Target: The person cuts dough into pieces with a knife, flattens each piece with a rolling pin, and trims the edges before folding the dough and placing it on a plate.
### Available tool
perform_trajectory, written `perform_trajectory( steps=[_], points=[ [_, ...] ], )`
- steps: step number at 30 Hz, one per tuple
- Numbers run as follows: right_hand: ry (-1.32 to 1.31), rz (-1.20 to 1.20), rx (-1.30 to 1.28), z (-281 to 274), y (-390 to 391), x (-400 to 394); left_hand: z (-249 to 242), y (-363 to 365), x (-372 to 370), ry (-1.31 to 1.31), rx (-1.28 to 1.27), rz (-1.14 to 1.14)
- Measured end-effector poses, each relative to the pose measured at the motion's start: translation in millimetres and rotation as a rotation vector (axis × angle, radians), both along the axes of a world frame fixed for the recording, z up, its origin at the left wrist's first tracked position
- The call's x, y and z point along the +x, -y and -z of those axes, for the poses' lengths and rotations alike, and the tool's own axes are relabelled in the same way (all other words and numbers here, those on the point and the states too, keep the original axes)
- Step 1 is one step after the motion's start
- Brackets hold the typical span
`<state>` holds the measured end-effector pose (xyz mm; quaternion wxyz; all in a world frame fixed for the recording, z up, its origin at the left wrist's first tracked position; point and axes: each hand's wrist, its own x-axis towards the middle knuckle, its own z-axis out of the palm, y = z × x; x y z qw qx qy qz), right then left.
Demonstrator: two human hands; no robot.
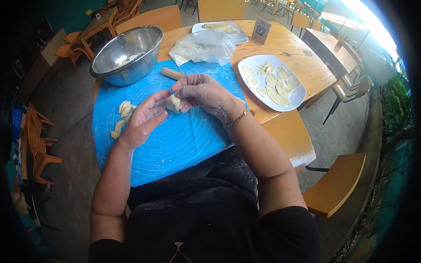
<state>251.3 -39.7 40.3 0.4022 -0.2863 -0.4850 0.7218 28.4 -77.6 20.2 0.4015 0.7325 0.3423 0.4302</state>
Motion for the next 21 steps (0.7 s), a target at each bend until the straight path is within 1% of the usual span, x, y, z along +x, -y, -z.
perform_trajectory(
  steps=[2, 3, 5, 6, 8, 10, 12, 13, 15, 17, 19, 21],
  points=[
    [-0.006, -0.039, 0.015, -8.2, 3.0, -1.9, -8.2, 3.1, 2.6, 0.288, -0.275, 0.212],
    [-0.008, -0.073, 0.030, -12.7, 5.1, -2.4, -11.9, 3.4, 0.7, 0.287, -0.277, 0.209],
    [0.023, -0.091, 0.035, -18.5, 8.8, -1.2, -16.6, 2.9, -3.9, 0.234, -0.445, 0.356],
    [0.055, -0.104, 0.045, -20.9, 10.2, 0.1, -15.6, 2.4, -5.7, 0.234, -0.447, 0.356],
    [0.027, -0.118, 0.003, -23.6, 12.3, 4.2, -12.8, 1.3, -8.0, 0.179, -0.460, 0.305],
    [0.000, -0.131, -0.039, -27.7, 16.3, 3.9, -14.1, 3.0, -8.2, 0.217, -0.485, 0.300],
    [0.132, -0.120, -0.061, -31.0, 23.7, -0.5, -16.7, 4.8, -8.3, 0.253, -0.507, 0.296],
    [0.131, -0.117, -0.063, -29.0, 25.3, -1.4, -17.4, 6.1, -7.9, 0.264, -0.510, 0.289],
    [0.244, -0.239, 0.063, -23.8, 27.7, -0.3, -18.9, 7.9, -6.8, 0.273, -0.515, 0.297],
    [0.248, -0.227, 0.036, -20.1, 29.1, 2.3, -19.8, 7.4, -8.6, 0.262, -0.557, 0.281],
    [0.307, -0.248, 0.106, -17.8, 28.7, 6.6, -17.9, 8.0, -8.7, 0.252, -0.553, 0.308],
    [0.343, -0.221, 0.121, -22.0, 30.7, 17.9, -13.3, 7.2, -8.4, 0.297, -0.558, 0.249]
  ],
)
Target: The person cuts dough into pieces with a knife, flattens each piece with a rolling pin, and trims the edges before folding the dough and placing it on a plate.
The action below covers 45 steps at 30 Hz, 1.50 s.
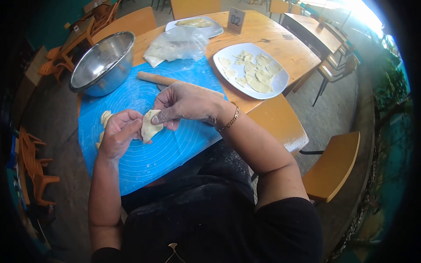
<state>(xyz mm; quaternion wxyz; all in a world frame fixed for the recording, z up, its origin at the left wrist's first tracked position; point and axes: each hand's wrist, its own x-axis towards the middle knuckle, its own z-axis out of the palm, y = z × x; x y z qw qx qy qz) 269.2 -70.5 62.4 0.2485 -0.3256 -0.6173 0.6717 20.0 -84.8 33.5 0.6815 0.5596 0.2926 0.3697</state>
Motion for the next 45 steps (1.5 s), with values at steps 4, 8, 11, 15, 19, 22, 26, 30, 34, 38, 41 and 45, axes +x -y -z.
perform_trajectory(
  steps=[4, 8, 11, 15, 19, 22, 26, 30, 34, 38, 41, 45],
  points=[
    [0.143, 0.067, 0.302, -32.7, 6.4, 44.0, 1.1, 1.3, -1.4, -0.145, 0.122, -0.155],
    [0.183, 0.241, 0.482, -71.1, 7.0, 109.7, 6.5, -3.1, -3.6, -0.204, 0.179, -0.235],
    [0.257, 0.335, 0.506, -87.8, -4.5, 151.2, 12.4, -6.3, 1.1, -0.255, 0.173, -0.224],
    [0.343, 0.493, 0.486, -86.3, -33.2, 189.9, 19.0, -14.0, 3.7, -0.318, 0.168, -0.222],
    [0.363, 0.564, 0.341, -70.1, -58.9, 214.1, 21.8, -19.4, 2.3, -0.369, 0.100, -0.233],
    [0.358, 0.552, 0.281, -56.2, -71.3, 222.1, 23.1, -21.1, 2.3, -0.390, 0.077, -0.245],
    [0.337, 0.549, 0.192, -33.1, -94.7, 231.7, 21.7, -21.0, 5.4, -0.428, 0.080, -0.252],
    [0.418, 0.682, 0.358, -16.8, -115.4, 231.0, 22.7, -22.8, 5.0, -0.411, 0.054, -0.265],
    [0.728, 0.478, 0.606, 5.7, -99.4, 213.2, 21.8, -23.3, 5.0, -0.417, 0.048, -0.274],
    [0.877, 0.435, 0.646, 17.2, -77.7, 194.7, 22.2, -23.5, 3.8, -0.422, 0.056, -0.265],
    [0.909, 0.447, 0.630, 24.1, -69.3, 191.5, 22.6, -24.4, 3.3, -0.421, 0.047, -0.256],
    [0.909, 0.367, 0.689, 18.4, -63.7, 191.5, 22.1, -23.8, 2.4, -0.422, 0.042, -0.252]
  ],
)
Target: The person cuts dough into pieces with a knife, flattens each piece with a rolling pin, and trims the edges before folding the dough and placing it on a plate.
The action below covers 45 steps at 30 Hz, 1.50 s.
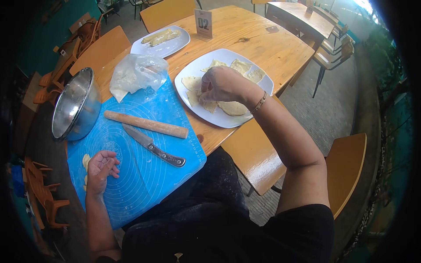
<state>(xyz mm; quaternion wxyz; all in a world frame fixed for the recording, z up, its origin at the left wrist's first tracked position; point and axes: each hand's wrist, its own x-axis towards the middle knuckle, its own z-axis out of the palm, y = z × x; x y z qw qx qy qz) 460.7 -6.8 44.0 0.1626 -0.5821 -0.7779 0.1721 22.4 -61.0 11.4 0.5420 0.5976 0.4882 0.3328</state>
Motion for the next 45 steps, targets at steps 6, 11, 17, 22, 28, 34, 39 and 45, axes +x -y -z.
perform_trajectory(
  steps=[6, 11, 17, 22, 28, 34, 39, 45],
  points=[
    [-0.105, 0.053, 0.010, -27.6, 12.7, 6.6, -1.2, 0.2, 0.3, -0.002, 0.004, 0.012],
    [-0.391, 0.191, 0.262, -51.8, 44.2, 28.2, -0.4, 1.1, -0.8, 0.022, 0.007, 0.036],
    [-0.514, 0.348, 0.357, -79.1, 111.2, 31.7, -0.1, 5.2, 0.4, 0.015, 0.049, 0.031],
    [-0.617, 0.337, 0.377, -79.2, 141.8, 25.7, 0.9, 8.8, 0.7, 0.069, 0.131, -0.004],
    [-0.665, 0.161, 0.371, -94.6, 133.2, -9.0, 2.6, 13.9, 6.4, 0.040, 0.348, -0.191],
    [-0.623, -0.169, 0.345, -111.4, 79.7, -82.9, -1.9, 19.6, 17.6, -0.178, 0.784, -0.238],
    [-0.446, -0.271, 0.229, -128.8, 3.2, -183.4, -8.3, 24.4, 24.4, -0.197, 0.940, -0.202],
    [0.079, -0.328, 0.553, -119.4, -109.9, -299.2, -8.6, 30.5, 28.4, -0.189, 1.116, -0.112]
  ],
)
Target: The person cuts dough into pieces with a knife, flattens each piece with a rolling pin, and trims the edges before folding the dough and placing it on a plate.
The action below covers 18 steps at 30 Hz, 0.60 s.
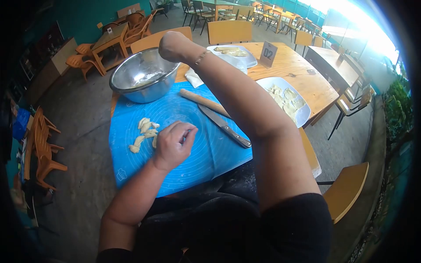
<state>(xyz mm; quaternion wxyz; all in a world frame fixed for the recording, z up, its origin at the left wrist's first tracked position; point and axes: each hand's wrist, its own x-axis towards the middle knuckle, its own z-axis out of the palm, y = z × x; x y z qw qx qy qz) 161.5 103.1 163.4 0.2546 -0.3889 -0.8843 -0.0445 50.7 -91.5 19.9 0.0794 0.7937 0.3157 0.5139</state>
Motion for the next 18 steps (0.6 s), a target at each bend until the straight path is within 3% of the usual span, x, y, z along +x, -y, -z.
perform_trajectory(
  steps=[1, 2, 4, 5, 6, 8, 10, 12, 14, 18],
  points=[
    [0.119, 0.055, 0.171, 0.6, -19.1, -5.9, -0.3, -0.2, -1.1, -0.003, 0.031, 0.011],
    [0.168, 0.063, 0.186, -5.6, -40.4, -0.5, -1.3, 0.6, -3.1, 0.002, 0.034, 0.016],
    [-0.043, 0.084, 0.209, -28.0, -35.5, 31.9, -3.5, 3.6, -6.7, 0.043, 0.002, 0.028],
    [-0.006, 0.129, 0.233, -39.4, -18.0, 51.7, -3.8, 2.9, -7.8, 0.068, 0.025, 0.047],
    [-0.038, 0.305, 0.035, -54.3, 17.1, 65.3, -6.6, 4.0, -9.5, 0.074, 0.029, 0.052],
    [0.671, 0.275, 0.188, -53.0, 14.5, 124.5, -17.7, 11.3, -12.7, 0.120, -0.047, 0.121],
    [0.603, 0.403, -0.233, -24.0, 25.9, 164.6, -25.3, 18.3, -14.8, 0.140, -0.057, 0.163],
    [0.334, 0.319, -0.484, 10.3, 44.3, 178.1, -28.1, 25.4, -14.3, 0.231, -0.108, 0.245],
    [-0.093, 0.634, -0.610, 35.4, 65.3, 164.1, -26.8, 26.5, -14.4, 0.227, -0.114, 0.271],
    [0.167, 0.558, -0.061, 94.5, 25.1, 177.6, -16.5, 20.3, -14.4, 0.213, -0.157, 0.272]
  ],
)
